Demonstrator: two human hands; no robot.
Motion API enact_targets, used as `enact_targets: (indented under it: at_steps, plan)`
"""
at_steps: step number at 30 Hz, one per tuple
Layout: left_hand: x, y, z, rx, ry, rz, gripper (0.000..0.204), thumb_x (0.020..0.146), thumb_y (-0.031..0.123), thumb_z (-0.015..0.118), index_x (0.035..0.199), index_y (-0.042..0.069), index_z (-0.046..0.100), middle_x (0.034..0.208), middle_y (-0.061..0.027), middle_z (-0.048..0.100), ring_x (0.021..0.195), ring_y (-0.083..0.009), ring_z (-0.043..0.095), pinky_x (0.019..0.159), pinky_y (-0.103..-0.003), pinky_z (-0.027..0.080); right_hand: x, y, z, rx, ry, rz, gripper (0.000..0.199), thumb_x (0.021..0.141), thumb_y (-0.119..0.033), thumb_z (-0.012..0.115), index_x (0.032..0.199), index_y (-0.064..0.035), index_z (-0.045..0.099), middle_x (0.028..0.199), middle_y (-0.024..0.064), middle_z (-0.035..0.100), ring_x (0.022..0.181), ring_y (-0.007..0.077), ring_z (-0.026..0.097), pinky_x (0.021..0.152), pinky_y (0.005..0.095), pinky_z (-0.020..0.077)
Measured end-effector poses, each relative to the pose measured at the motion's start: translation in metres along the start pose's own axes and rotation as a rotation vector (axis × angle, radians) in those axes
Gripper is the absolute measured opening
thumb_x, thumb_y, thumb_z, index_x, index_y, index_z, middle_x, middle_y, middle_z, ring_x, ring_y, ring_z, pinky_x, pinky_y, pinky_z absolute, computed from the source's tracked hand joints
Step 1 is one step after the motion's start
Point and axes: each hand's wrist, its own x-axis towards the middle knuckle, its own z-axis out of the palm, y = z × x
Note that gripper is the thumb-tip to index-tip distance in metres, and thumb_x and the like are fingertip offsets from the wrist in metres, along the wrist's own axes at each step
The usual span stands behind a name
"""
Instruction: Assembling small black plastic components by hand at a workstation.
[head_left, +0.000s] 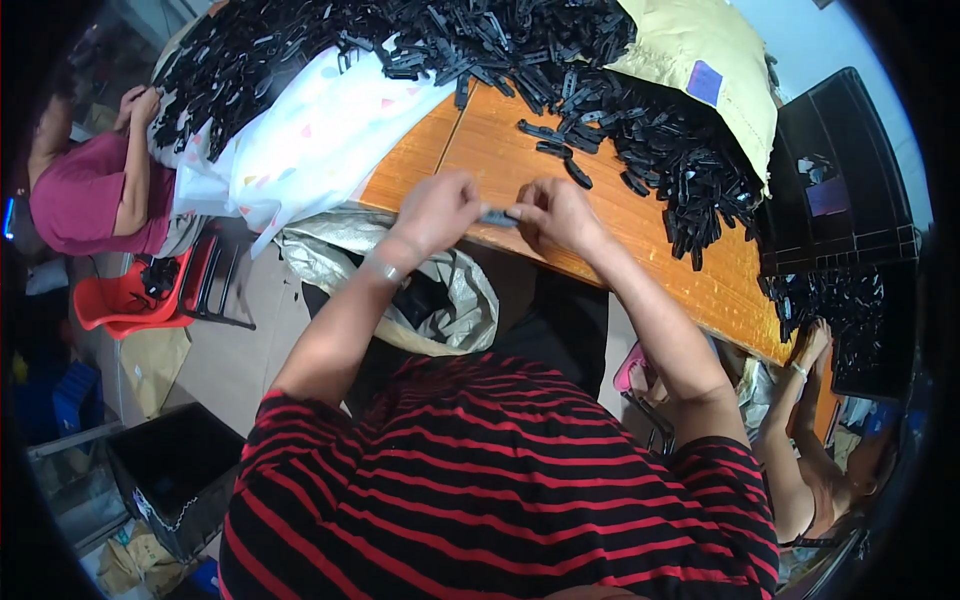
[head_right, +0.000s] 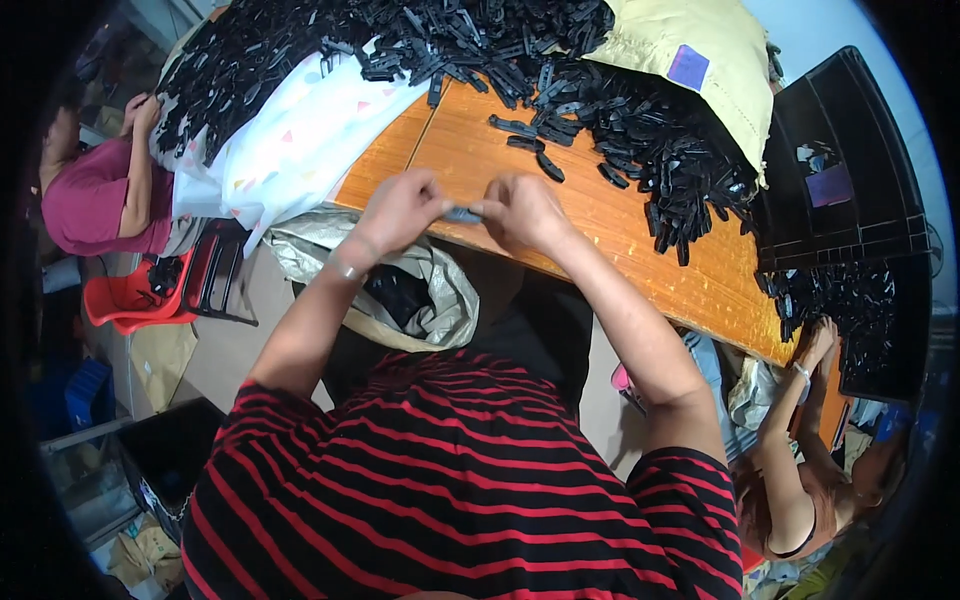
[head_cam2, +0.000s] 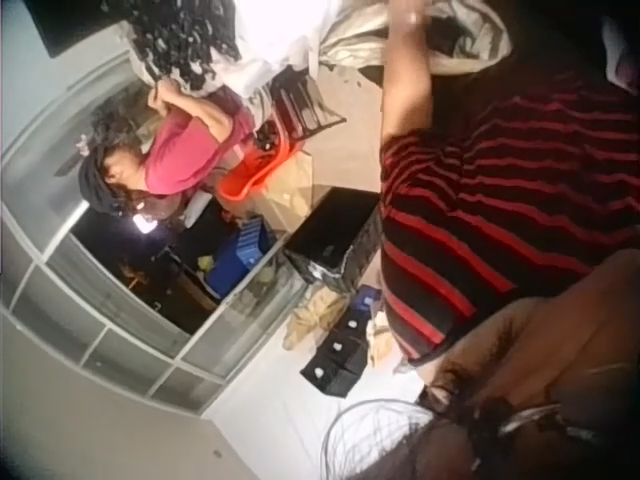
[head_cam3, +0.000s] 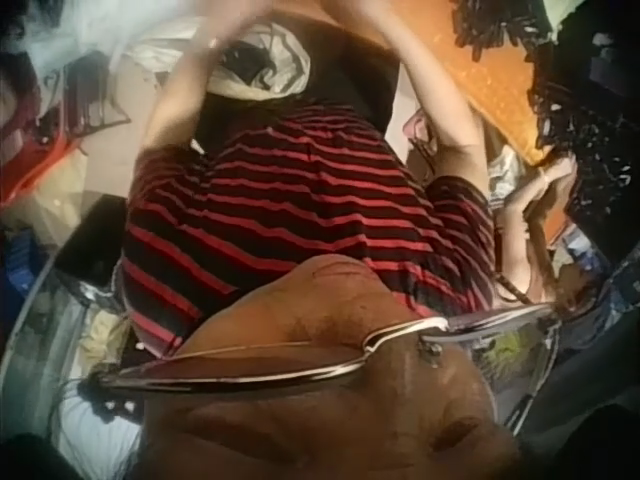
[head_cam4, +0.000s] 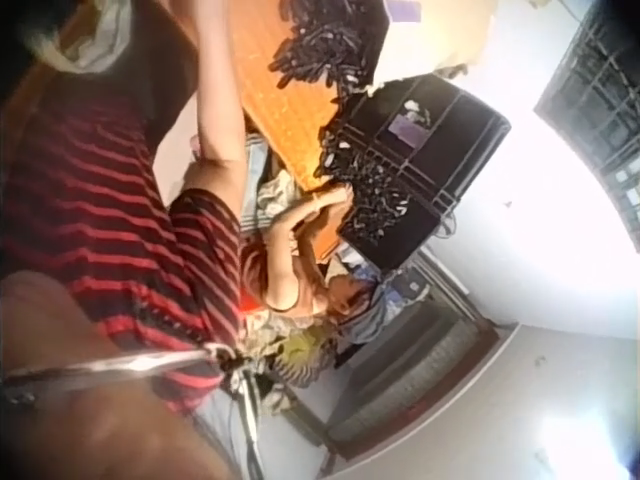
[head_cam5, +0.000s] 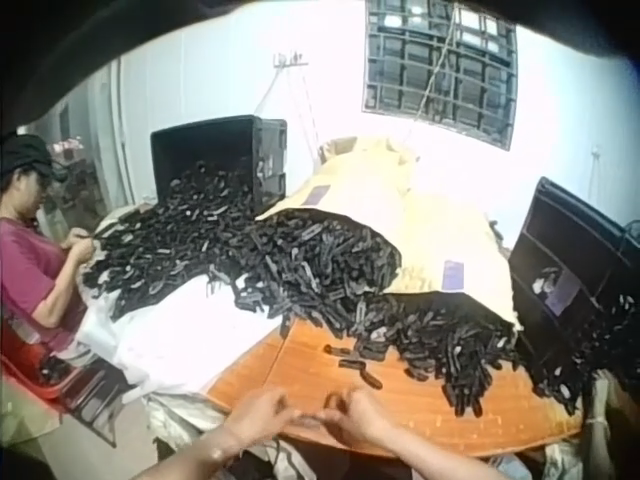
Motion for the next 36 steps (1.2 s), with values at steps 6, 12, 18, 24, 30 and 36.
enact_targets:
  at_steps: [6,12,18,24,30,36]
  plan:
    - [-0.056,-0.011,-0.033,-0.028,0.137,0.061,0.014,0.078,0.015,0.068,0.080,0.003,0.060,0.074,-0.0082,0.053,0.064,-0.0205,0.053,0.061,-0.031,0.044,-0.021,0.007,-0.041,-0.390,0.457,-0.184,0.020,0.077,-0.015,0.072,0.086,-0.0017,0.061,0.080,0.0155,0.062,0.069,0.0314,0.062,0.061,0.0387,0.0487]
    - [0.030,0.027,-0.004,0.125,0.349,0.332,0.010,0.079,0.010,0.066,0.087,0.007,0.062,0.086,-0.0107,0.058,0.084,-0.0276,0.059,0.071,-0.038,0.047,0.011,0.026,-0.038,-0.590,0.480,-0.239,0.024,0.076,-0.018,0.071,0.092,-0.0042,0.059,0.089,0.0151,0.060,0.077,0.0352,0.062,0.064,0.0427,0.0492]
    - [0.116,0.023,0.032,0.301,0.297,0.457,0.013,0.077,0.011,0.067,0.090,0.011,0.065,0.092,-0.0087,0.059,0.095,-0.0277,0.055,0.080,-0.038,0.046,0.014,0.020,-0.042,-0.448,0.433,-0.356,0.016,0.080,0.000,0.058,0.096,-0.0012,0.058,0.073,0.0154,0.060,0.062,0.0291,0.063,0.059,0.0365,0.0512]
    - [0.122,0.020,0.034,0.369,0.153,0.417,0.012,0.075,0.010,0.068,0.086,0.009,0.065,0.088,-0.0085,0.059,0.093,-0.0285,0.055,0.081,-0.038,0.045,0.003,0.023,-0.017,0.418,0.217,-0.059,0.010,0.085,-0.002,0.060,0.094,-0.0004,0.058,0.066,0.0018,0.057,0.050,0.0071,0.055,0.045,0.0223,0.0432]
    - [0.100,0.005,0.003,0.219,0.201,0.311,0.011,0.077,0.012,0.067,0.086,0.006,0.065,0.085,-0.0121,0.064,0.085,-0.0322,0.061,0.075,-0.041,0.048,0.004,0.019,-0.001,-0.021,0.360,-0.219,0.010,0.081,-0.008,0.067,0.084,-0.0005,0.062,0.066,0.0071,0.062,0.059,0.0125,0.059,0.057,0.0293,0.0479]
    - [0.073,0.005,-0.019,-0.133,-0.093,0.165,0.018,0.084,0.012,0.063,0.097,0.000,0.063,0.085,-0.0086,0.066,0.078,-0.0186,0.063,0.073,-0.028,0.049,0.006,0.016,-0.014,-0.065,0.336,-0.191,0.016,0.082,-0.009,0.067,0.095,-0.0013,0.061,0.070,0.0040,0.060,0.058,0.0119,0.057,0.056,0.0275,0.0468]
